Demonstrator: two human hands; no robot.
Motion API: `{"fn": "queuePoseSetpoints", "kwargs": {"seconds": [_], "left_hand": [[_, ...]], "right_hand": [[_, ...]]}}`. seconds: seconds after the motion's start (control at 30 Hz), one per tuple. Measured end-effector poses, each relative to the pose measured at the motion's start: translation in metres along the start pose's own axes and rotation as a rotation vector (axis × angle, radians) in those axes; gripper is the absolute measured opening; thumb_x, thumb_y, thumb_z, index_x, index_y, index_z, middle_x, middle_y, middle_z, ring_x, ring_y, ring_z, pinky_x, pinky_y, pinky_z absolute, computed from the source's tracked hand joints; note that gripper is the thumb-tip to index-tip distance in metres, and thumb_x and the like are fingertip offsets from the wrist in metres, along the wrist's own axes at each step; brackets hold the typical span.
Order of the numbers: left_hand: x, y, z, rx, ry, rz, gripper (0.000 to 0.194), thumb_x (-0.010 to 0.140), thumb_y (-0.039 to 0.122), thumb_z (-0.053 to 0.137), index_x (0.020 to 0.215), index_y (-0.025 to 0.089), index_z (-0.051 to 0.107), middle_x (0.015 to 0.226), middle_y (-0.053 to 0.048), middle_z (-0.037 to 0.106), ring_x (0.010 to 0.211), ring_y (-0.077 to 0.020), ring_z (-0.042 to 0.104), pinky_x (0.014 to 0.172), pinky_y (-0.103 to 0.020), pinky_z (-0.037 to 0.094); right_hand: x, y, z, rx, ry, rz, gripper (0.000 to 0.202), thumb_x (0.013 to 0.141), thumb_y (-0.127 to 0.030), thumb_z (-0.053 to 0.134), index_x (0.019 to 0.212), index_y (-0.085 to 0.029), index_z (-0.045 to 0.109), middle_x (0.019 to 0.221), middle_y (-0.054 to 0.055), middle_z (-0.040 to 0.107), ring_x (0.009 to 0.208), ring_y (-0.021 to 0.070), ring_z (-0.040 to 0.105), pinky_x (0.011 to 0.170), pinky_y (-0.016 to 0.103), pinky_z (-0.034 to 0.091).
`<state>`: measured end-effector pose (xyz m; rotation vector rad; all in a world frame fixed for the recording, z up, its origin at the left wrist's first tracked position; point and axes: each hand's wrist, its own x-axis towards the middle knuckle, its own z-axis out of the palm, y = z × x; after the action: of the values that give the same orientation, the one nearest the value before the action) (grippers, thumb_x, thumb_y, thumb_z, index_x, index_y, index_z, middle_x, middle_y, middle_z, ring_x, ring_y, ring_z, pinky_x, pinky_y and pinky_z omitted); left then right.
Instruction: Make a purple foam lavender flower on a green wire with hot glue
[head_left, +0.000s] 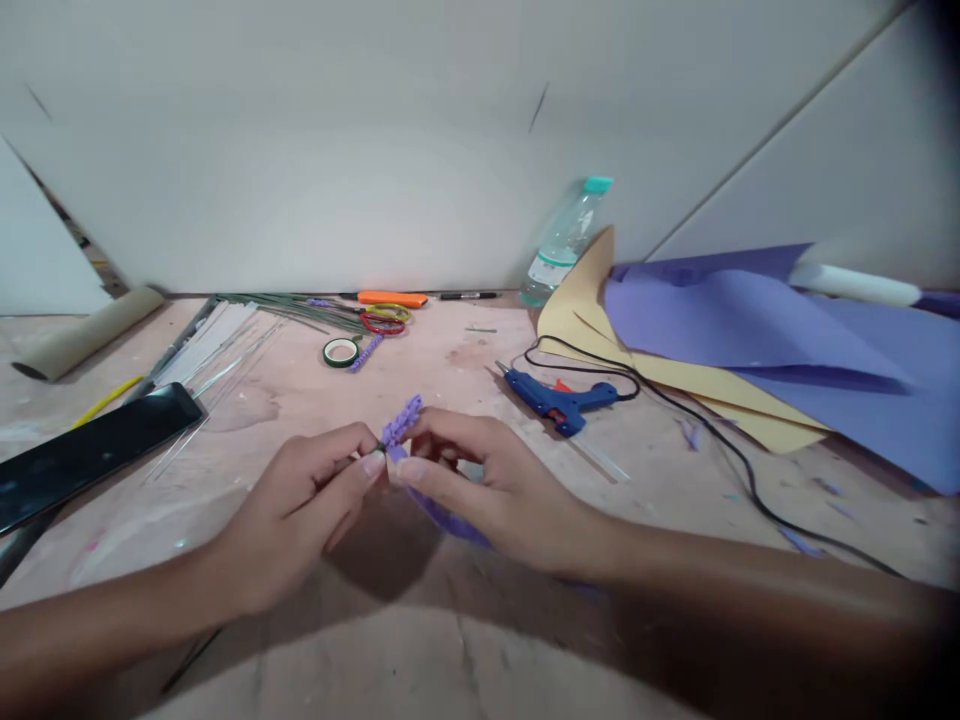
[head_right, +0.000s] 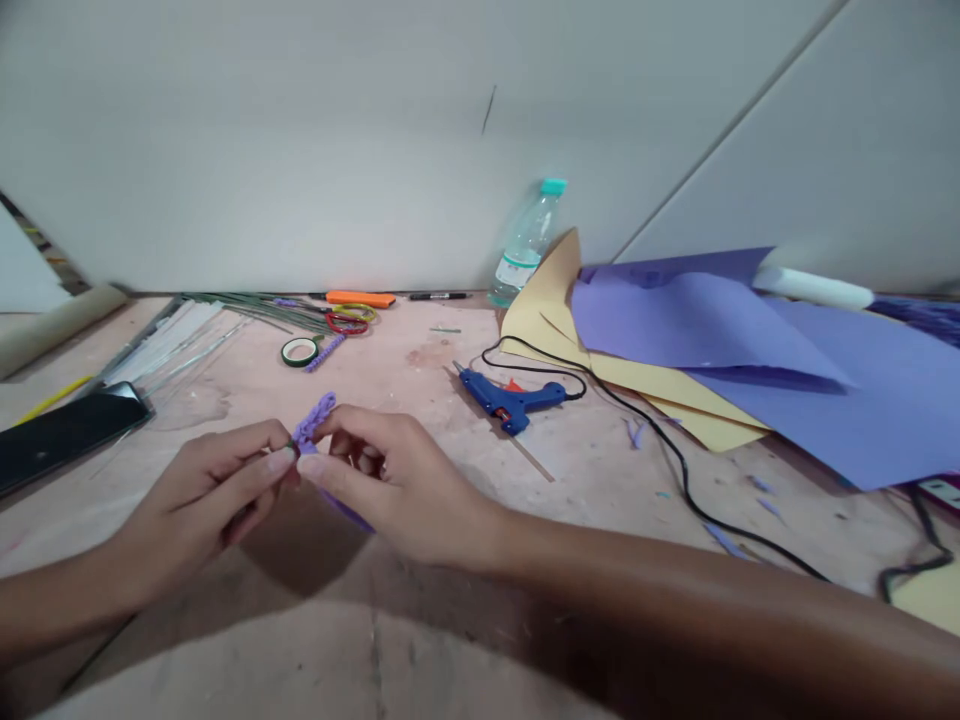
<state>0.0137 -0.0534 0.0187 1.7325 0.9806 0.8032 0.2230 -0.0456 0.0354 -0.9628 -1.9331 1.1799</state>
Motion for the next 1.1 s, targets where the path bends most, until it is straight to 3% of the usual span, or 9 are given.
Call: {"fn": "queuePoseSetpoints", "kwargs": {"seconds": [0.13, 0.37, 0.6, 0.8, 0.9, 1.1], "left_hand": [[-0.004, -0.002, 0.006, -0.194, -0.033, -0.149, 0.038, 0.102, 0.046, 0.049, 0.078, 0.019, 0.06, 0.045, 0.009, 0.045, 0.039, -0.0068, 0.032, 0.036, -0.015, 0.025], [-0.004, -0.006, 0.011, -0.433, -0.061, -0.337, 0.038, 0.099, 0.049, 0.053, 0.077, 0.018, 0.059, 0.048, 0.005, 0.052, 0.037, -0.0072, 0.04, 0.035, -0.015, 0.029], [-0.002, -0.013, 0.011, -0.566, -0.147, -0.342, 0.042, 0.098, 0.054, 0.057, 0.078, 0.017, 0.062, 0.052, 0.003, 0.055, 0.042, -0.0084, 0.046, 0.042, -0.018, 0.03], [0.003, -0.022, 0.006, -0.376, -0.149, -0.215, 0.045, 0.102, 0.053, 0.055, 0.074, 0.018, 0.056, 0.055, 0.004, 0.053, 0.05, -0.0082, 0.045, 0.047, -0.018, 0.032], [0.004, -0.026, 0.006, -0.367, -0.145, -0.212, 0.042, 0.102, 0.051, 0.056, 0.076, 0.019, 0.053, 0.056, 0.005, 0.052, 0.05, -0.0077, 0.043, 0.045, -0.017, 0.03], [0.007, -0.026, 0.009, -0.307, -0.136, -0.211, 0.037, 0.102, 0.041, 0.052, 0.072, 0.019, 0.051, 0.049, 0.008, 0.046, 0.043, -0.0061, 0.036, 0.041, -0.017, 0.025]], "right_hand": [[0.006, 0.005, 0.004, 0.107, 0.005, -0.004, 0.03, 0.097, -0.04, 0.066, 0.082, -0.014, 0.067, 0.071, -0.001, 0.058, 0.066, 0.0109, 0.049, 0.062, 0.024, 0.039], [0.006, 0.013, 0.005, 0.35, -0.069, 0.102, 0.038, 0.093, -0.05, 0.072, 0.082, -0.015, 0.064, 0.075, 0.001, 0.065, 0.067, 0.0112, 0.05, 0.067, 0.025, 0.041], [0.002, 0.022, 0.008, 0.499, -0.092, 0.188, 0.036, 0.089, -0.048, 0.077, 0.082, -0.016, 0.062, 0.073, -0.001, 0.06, 0.066, 0.0107, 0.047, 0.064, 0.025, 0.037], [0.003, 0.031, 0.013, 0.566, -0.131, 0.317, 0.04, 0.084, -0.052, 0.079, 0.083, -0.016, 0.06, 0.071, -0.003, 0.052, 0.065, 0.0106, 0.043, 0.062, 0.025, 0.035], [0.003, 0.034, 0.014, 0.582, -0.143, 0.331, 0.04, 0.083, -0.051, 0.08, 0.083, -0.017, 0.059, 0.069, -0.005, 0.046, 0.063, 0.0098, 0.039, 0.06, 0.025, 0.032], [0.005, 0.035, 0.013, 0.578, -0.105, 0.344, 0.038, 0.085, -0.049, 0.078, 0.081, -0.015, 0.06, 0.068, -0.005, 0.048, 0.062, 0.0084, 0.04, 0.057, 0.023, 0.033]]}}
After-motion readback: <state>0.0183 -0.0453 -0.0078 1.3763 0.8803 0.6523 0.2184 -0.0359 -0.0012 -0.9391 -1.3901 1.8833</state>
